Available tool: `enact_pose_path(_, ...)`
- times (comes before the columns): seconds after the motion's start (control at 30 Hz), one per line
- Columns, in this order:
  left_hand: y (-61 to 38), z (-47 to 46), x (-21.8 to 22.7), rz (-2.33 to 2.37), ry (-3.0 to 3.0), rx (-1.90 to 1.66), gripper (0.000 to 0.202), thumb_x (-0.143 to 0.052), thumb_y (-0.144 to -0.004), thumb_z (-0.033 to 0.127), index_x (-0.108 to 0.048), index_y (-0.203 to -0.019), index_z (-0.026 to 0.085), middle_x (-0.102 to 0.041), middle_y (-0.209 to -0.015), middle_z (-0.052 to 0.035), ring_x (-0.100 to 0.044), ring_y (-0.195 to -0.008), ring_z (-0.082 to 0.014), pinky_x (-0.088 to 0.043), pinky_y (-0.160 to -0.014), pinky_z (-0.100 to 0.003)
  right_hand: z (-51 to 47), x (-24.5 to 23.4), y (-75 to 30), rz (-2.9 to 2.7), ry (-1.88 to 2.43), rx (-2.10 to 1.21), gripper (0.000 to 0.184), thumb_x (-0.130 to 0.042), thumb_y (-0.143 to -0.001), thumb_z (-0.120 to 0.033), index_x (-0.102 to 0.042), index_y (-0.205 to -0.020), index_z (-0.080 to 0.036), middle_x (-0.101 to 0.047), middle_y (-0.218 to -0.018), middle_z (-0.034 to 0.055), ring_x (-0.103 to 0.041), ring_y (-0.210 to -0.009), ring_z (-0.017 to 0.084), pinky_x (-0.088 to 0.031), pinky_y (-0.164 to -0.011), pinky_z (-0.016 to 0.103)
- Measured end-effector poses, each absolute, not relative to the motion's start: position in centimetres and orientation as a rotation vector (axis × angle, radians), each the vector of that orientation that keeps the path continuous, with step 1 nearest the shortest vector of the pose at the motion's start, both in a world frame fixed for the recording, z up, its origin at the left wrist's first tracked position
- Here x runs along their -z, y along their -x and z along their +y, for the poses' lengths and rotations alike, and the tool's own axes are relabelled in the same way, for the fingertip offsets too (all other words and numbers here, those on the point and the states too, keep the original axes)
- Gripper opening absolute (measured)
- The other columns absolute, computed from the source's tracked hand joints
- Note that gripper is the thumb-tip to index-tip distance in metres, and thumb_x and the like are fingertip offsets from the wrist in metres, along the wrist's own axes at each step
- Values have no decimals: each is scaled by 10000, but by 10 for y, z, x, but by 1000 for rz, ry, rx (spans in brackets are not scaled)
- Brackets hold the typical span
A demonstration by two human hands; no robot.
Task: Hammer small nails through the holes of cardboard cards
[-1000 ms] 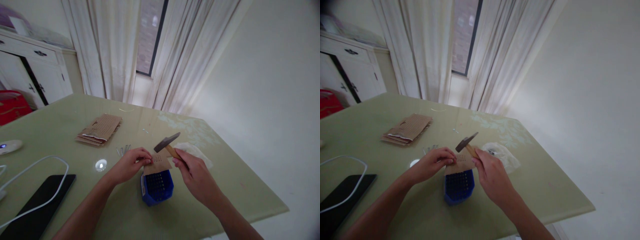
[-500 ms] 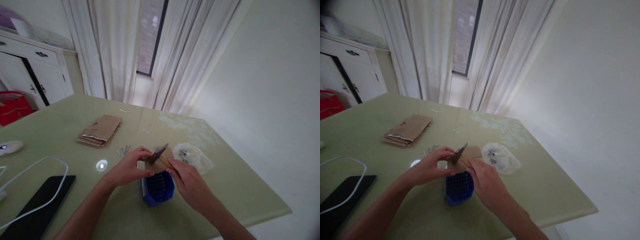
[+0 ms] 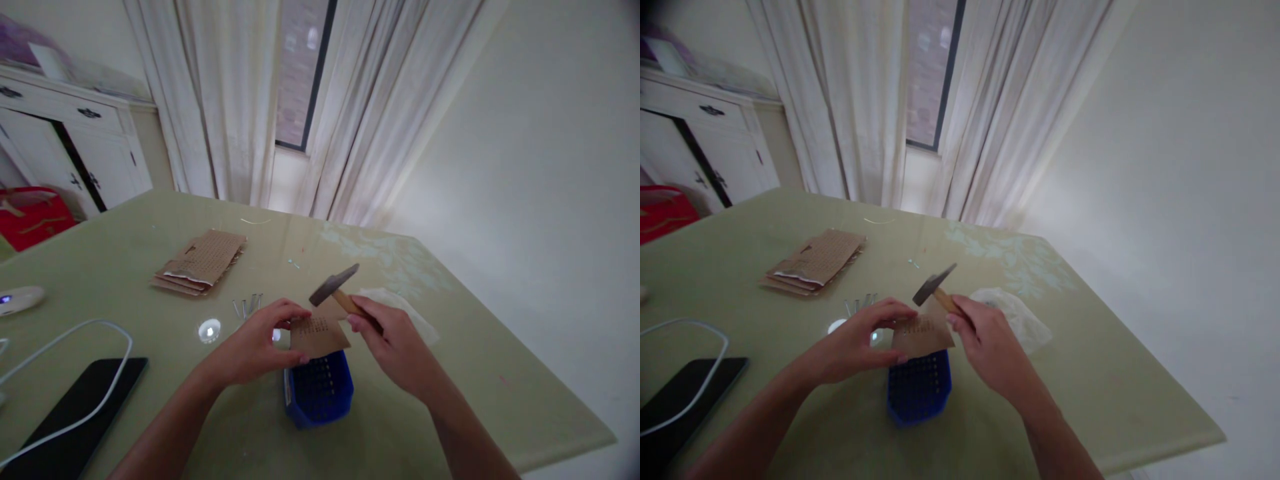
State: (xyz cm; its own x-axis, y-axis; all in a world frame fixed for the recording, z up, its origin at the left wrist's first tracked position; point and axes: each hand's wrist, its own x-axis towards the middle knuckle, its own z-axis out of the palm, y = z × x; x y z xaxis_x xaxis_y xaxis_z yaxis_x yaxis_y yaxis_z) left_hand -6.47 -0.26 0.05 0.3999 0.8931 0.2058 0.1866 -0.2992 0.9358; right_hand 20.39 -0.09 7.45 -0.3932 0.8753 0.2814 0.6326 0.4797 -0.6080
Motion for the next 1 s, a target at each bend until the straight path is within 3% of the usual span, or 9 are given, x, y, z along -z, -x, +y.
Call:
enact_pose_path(0.1,72,4,3,1042,-1674,-967,509,-869,-843,463,-759,-1299,265,-766,-1361,-90,-741,-1232,-285,-611,-1044,-408,30,-56,-211,-1813,1196,-1033,284,-644,-1053,-428,-687,-881,-206,-567,-622,-34,-481,-520,138,-353,-505,261)
enact_pose_path(0.17,84,13,7,1352,-1647,-968,401,-734,-939,509,-771,-1235,241,-821,-1237,-88,-789,-1110,-269,-637,-950,-378,47,-37,-214,-1600,1109,-1282,287,-716,-999,-465,-704,-911,-193,-586,-679,-25,-459,-538,120,-330,-499,248)
enact_pose_path(0.27,108,25,16,1999,-1617,-849,289,-599,-992,412,-765,-1090,196,-849,-1027,-110,-807,-951,-294,-622,-866,-405,58,-8,-220,-1365,1008,-1432,304,-833,-895,-456,-746,-993,-181,-663,-865,17,-469,-589,102,-352,-522,240)
enact_pose_path(0.33,122,29,24,2221,-1592,-741,243,-586,-973,356,-745,-1002,176,-837,-986,-161,-792,-955,-368,-591,-848,-479,59,6,-225,-1309,996,-1483,321,-848,-882,-470,-760,-974,-175,-663,-862,20,-445,-570,94,-338,-510,242)
enact_pose_path(0.43,131,30,35,2341,-1610,-606,213,-629,-947,390,-712,-919,195,-823,-1002,-186,-775,-1000,-409,-564,-828,-481,55,17,-232,-1284,1015,-1529,331,-838,-893,-494,-774,-940,-173,-643,-805,14,-409,-538,97,-294,-475,251)
enact_pose_path(0.6,131,25,45,2404,-1713,-438,166,-578,-947,298,-693,-854,223,-811,-985,-158,-769,-993,-368,-557,-817,-430,52,18,-232,-1202,974,-1563,319,-847,-894,-486,-788,-926,-174,-644,-793,14,-398,-526,87,-267,-466,246)
enact_pose_path(0.77,131,22,41,2426,-1839,-381,275,-442,-998,267,-684,-901,179,-761,-989,-203,-736,-1020,-390,-552,-902,-488,49,15,-226,-1185,956,-1587,327,-863,-884,-490,-790,-907,-173,-630,-722,-2,-410,-516,84,-270,-457,235)
enact_pose_path(0.93,95,16,19,1836,-1667,-1106,381,-529,-1023,470,-691,-1226,191,-783,-1042,-95,-741,-931,-270,-592,-798,-369,47,12,-224,-1179,967,-1587,320,-855,-891,-491,-780,-922,-182,-595,-655,-28,-416,-505,90,-297,-455,232)
enact_pose_path(1.0,74,7,8,1542,-1630,-1225,318,-594,-1029,462,-745,-1190,233,-788,-994,-46,-728,-869,-219,-591,-778,-321,47,12,-224,-1180,979,-1585,334,-857,-884,-500,-777,-927,-179,-589,-644,-30,-413,-500,94,-303,-452,236)
